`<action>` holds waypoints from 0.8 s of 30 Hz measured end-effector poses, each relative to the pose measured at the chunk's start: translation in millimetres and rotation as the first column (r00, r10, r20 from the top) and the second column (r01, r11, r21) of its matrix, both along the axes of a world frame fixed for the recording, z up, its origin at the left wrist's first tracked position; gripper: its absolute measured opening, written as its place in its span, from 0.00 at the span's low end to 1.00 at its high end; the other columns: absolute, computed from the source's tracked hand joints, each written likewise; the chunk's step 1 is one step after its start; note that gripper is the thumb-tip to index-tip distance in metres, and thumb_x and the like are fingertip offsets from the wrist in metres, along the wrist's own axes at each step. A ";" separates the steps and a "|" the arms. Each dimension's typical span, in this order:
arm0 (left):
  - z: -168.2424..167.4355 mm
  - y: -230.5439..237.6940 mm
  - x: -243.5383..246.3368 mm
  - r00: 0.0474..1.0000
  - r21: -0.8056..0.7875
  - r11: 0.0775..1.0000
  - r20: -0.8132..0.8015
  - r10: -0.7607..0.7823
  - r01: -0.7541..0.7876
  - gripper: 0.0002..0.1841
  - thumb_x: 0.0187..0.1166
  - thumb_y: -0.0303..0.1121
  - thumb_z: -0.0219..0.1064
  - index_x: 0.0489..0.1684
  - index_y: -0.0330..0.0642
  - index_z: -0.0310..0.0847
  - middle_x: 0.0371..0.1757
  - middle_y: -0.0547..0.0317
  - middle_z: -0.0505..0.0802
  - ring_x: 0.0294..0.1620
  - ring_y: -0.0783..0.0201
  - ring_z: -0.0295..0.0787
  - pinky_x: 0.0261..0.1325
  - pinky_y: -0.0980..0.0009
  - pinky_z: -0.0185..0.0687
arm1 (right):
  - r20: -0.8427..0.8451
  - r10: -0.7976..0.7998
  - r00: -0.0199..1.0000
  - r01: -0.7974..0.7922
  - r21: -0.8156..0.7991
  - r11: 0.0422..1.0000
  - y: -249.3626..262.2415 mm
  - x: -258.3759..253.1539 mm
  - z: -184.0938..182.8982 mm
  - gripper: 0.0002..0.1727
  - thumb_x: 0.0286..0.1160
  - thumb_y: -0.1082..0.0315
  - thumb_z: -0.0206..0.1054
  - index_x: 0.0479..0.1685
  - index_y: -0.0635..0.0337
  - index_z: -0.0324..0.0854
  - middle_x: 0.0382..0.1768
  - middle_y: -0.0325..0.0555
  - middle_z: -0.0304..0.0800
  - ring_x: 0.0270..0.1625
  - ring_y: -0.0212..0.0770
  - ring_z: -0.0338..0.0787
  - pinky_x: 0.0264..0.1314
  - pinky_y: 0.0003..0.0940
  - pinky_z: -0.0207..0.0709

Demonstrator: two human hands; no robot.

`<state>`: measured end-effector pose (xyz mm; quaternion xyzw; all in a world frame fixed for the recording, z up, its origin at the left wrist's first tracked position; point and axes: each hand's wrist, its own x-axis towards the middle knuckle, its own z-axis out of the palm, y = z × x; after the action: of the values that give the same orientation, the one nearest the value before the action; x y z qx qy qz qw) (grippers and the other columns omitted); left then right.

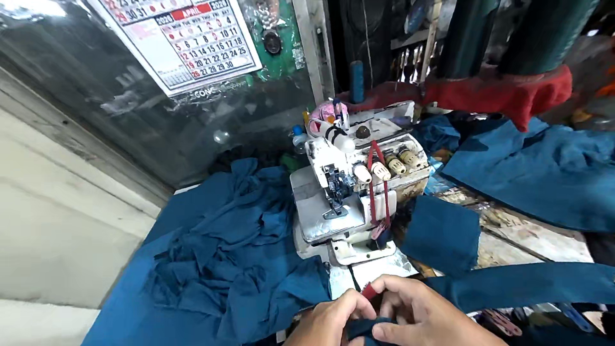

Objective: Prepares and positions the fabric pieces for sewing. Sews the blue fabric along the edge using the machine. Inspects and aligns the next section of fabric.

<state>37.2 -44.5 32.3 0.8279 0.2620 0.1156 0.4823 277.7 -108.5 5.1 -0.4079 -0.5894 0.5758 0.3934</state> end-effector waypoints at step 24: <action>10.7 19.1 -0.4 0.997 0.251 0.965 0.044 0.063 -0.072 0.13 0.86 0.46 0.65 0.52 0.47 0.84 0.36 0.66 0.91 0.35 0.73 0.88 0.41 0.73 0.88 | 0.001 -0.101 0.995 0.101 0.028 0.994 -0.2 -28.7 3.0 0.36 0.70 0.60 0.81 0.79 0.47 0.70 0.45 0.44 0.93 0.29 0.43 0.92 0.27 0.40 0.91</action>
<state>36.8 -25.4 43.1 0.8709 0.2645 0.1790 0.3734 249.0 -108.7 8.1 -0.4323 -0.5766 0.5462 0.4270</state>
